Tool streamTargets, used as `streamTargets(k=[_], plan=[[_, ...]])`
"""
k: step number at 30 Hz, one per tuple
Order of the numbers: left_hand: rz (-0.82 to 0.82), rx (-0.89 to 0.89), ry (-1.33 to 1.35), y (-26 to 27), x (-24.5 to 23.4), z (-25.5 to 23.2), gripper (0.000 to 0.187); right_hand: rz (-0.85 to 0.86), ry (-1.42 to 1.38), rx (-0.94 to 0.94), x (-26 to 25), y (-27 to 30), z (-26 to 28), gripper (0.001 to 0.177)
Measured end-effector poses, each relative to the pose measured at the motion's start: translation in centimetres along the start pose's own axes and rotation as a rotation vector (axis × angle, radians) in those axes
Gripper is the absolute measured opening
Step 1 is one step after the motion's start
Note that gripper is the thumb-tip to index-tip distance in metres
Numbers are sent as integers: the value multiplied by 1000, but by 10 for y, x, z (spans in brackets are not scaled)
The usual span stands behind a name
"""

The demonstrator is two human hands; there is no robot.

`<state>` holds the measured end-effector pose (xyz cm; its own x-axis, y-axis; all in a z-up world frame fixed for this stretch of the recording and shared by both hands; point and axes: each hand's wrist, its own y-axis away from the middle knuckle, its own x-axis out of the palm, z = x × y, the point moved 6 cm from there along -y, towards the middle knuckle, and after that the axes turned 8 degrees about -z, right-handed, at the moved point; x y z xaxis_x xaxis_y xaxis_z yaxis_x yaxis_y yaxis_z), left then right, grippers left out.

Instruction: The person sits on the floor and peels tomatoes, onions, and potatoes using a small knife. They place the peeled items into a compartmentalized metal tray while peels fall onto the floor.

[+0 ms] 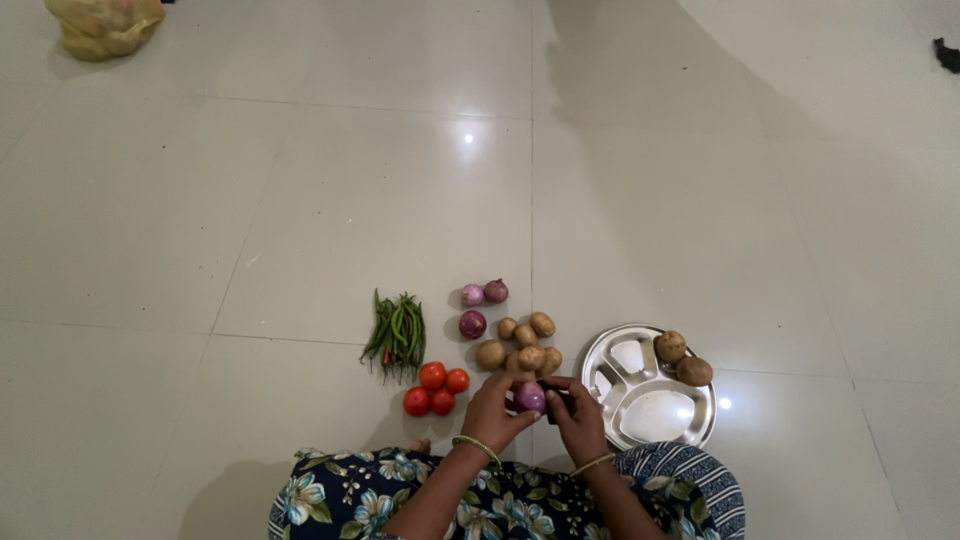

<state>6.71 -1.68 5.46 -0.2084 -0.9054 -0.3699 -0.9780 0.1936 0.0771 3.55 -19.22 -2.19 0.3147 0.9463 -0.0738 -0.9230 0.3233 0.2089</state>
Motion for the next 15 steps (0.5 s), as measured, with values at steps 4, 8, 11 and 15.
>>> streamTargets(k=[4,8,11,15], plan=[[1,-22,-79,0,-4,-1,56,-28,324,-425,6,25,59,23],[35,-68,-249,0,-1,5,50,97,400,-614,24,42,83,24],[56,-114,-199,0,2,8,55,105,348,-535,24,37,78,24],[54,-95,-119,7,3,4,89,35,263,-360,12,18,43,19]])
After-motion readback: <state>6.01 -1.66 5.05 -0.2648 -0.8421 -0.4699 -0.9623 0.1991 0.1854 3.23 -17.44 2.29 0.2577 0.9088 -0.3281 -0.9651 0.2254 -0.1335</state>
